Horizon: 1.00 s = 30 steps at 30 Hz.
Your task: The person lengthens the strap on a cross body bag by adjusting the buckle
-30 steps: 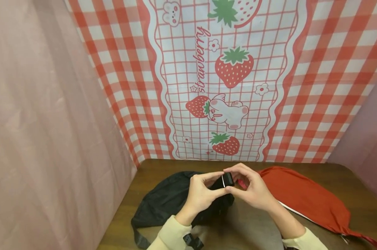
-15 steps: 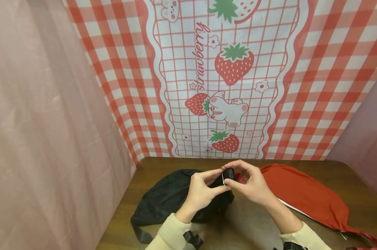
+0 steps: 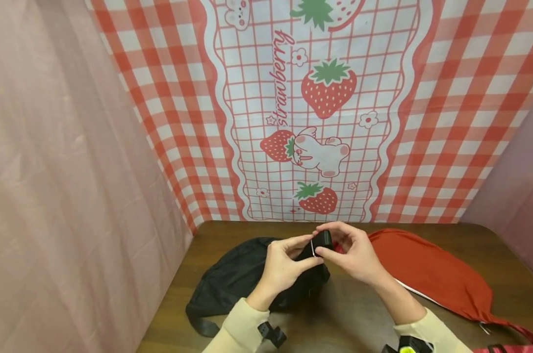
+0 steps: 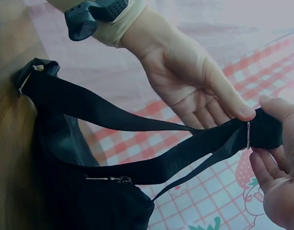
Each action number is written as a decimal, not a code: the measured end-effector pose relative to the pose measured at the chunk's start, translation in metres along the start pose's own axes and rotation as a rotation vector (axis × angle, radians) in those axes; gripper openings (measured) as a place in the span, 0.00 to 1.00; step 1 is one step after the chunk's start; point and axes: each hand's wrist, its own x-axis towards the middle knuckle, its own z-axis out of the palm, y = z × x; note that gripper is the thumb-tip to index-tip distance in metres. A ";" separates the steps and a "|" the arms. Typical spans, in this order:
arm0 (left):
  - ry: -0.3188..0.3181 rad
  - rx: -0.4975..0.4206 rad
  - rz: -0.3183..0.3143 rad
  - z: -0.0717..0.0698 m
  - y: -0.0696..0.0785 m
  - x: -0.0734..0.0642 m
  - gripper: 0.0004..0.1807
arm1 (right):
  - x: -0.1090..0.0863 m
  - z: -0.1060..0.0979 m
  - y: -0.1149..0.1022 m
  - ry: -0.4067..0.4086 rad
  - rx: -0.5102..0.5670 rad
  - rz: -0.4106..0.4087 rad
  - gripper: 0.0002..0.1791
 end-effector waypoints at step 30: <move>0.038 -0.172 -0.075 -0.008 0.006 0.006 0.24 | -0.013 0.005 0.037 -0.154 0.006 0.102 0.22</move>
